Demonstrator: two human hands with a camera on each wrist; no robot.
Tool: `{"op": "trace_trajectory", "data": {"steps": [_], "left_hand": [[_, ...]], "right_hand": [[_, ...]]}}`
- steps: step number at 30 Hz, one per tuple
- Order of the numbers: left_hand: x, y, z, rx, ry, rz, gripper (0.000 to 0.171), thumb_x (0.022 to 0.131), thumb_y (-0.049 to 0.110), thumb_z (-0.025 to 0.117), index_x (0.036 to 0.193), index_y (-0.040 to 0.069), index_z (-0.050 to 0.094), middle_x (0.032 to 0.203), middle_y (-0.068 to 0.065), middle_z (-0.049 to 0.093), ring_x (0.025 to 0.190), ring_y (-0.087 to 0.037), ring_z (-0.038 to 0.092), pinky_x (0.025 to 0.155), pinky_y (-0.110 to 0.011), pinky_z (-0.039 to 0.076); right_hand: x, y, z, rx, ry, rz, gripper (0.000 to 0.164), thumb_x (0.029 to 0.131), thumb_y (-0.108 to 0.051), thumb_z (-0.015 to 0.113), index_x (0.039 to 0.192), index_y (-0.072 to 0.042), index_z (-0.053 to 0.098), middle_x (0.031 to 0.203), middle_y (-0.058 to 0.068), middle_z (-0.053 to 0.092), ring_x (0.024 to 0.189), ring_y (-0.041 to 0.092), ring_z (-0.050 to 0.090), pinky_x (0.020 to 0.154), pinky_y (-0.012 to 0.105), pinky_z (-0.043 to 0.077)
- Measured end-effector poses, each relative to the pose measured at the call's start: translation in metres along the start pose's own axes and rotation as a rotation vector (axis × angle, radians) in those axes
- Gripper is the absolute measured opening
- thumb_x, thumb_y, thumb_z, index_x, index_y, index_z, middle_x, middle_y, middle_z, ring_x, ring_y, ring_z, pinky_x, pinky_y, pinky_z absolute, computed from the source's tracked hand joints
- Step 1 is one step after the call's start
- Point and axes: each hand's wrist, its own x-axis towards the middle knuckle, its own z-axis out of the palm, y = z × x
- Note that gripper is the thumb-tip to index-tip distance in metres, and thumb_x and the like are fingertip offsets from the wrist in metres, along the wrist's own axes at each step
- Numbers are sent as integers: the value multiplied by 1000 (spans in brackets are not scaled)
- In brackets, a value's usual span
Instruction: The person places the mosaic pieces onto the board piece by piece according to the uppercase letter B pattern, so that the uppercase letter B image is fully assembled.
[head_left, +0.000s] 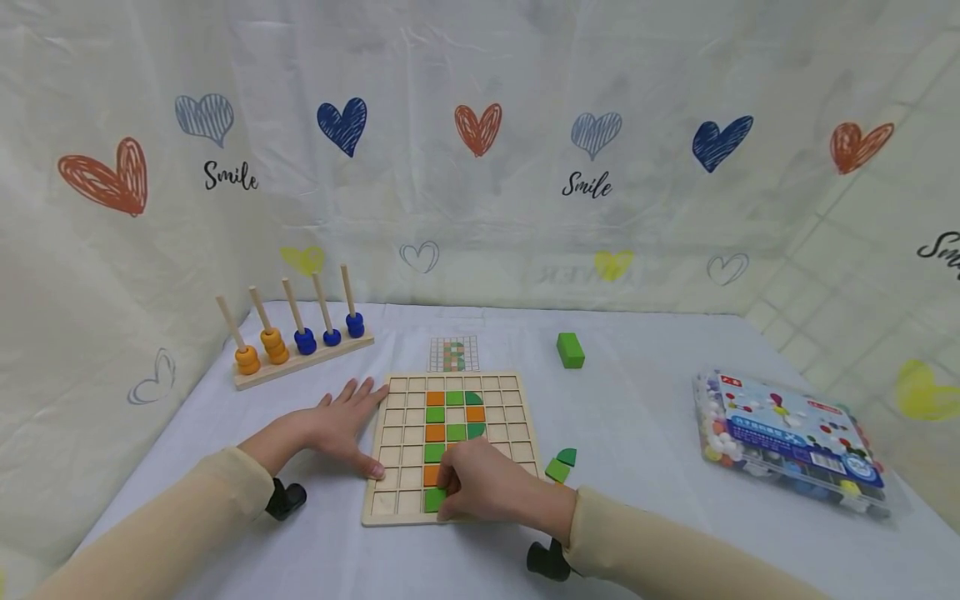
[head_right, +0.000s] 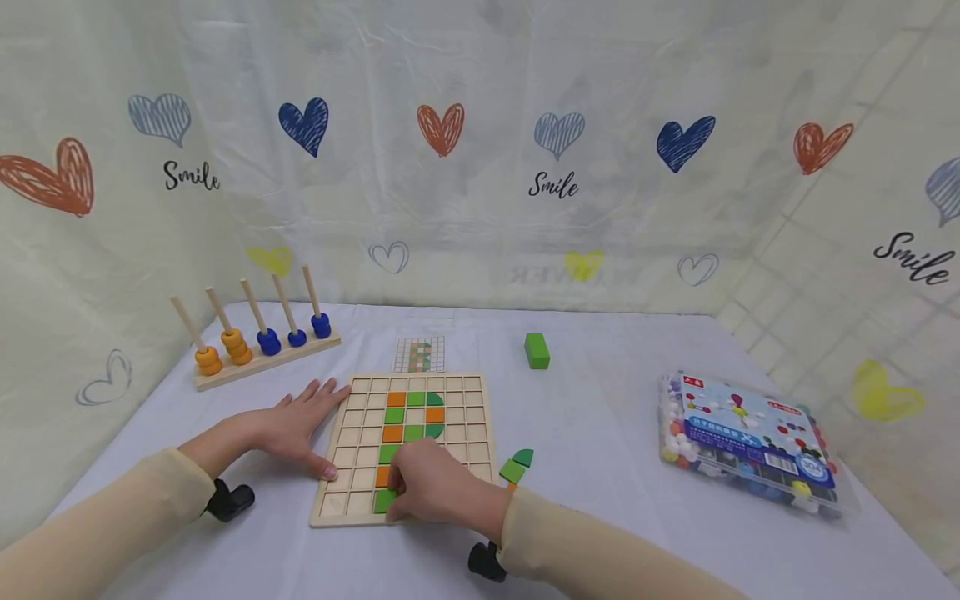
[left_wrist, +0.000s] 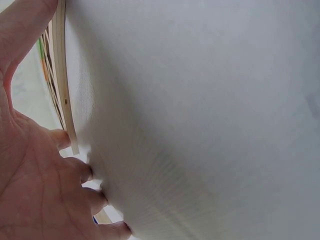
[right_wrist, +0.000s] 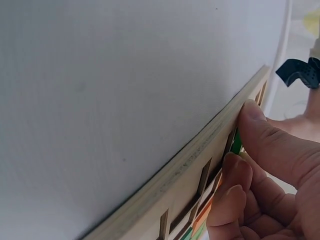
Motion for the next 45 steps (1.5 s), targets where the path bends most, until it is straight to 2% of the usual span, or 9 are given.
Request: {"op": "trace_trajectory", "data": {"steps": [6, 12, 23, 35, 42, 45], "left_hand": [[1, -1, 1, -2, -3, 1, 130, 72, 64, 84, 163, 4, 14, 169, -30, 4, 155, -56, -1, 117, -79, 6], [2, -1, 2, -1, -5, -5, 130, 72, 64, 84, 163, 4, 13, 169, -30, 4, 155, -55, -1, 117, -79, 7], [-1, 2, -1, -7, -5, -7, 129, 73, 63, 84, 163, 4, 14, 169, -30, 4, 155, -55, -1, 117, -79, 6], [-3, 3, -2, -2, -5, -2, 128, 73, 63, 84, 163, 4, 14, 169, -31, 5, 154, -56, 0, 117, -79, 7], [-2, 2, -1, 1, -2, 3, 128, 73, 63, 84, 163, 3, 14, 169, -31, 5, 154, -57, 0, 117, -79, 8], [-1, 1, 0, 0, -2, 2, 129, 73, 63, 84, 163, 3, 14, 169, -31, 5, 154, -56, 0, 117, -79, 7]], "right_hand": [[-1, 1, 1, 12, 7, -4, 17, 78, -16, 90, 88, -11, 78, 69, -12, 63, 64, 0, 53, 62, 15, 49], [-1, 3, 3, 14, 49, -14, 9, 82, -15, 87, 86, -12, 79, 70, -12, 65, 64, -1, 53, 61, 15, 48], [-1, 3, 6, 43, 80, -5, 9, 81, -13, 87, 84, -12, 78, 69, -11, 65, 63, -1, 52, 60, 15, 48], [-1, 6, 6, 64, 54, -20, 8, 81, -12, 87, 85, -12, 79, 72, -12, 67, 65, -2, 54, 62, 14, 49], [-4, 9, 1, 83, 40, -51, 6, 84, -12, 84, 89, -11, 80, 75, -12, 69, 67, -2, 55, 64, 14, 50], [-7, 13, -3, 113, 36, -39, 5, 87, -11, 81, 91, -11, 80, 76, -12, 68, 68, 0, 56, 65, 15, 50]]}}
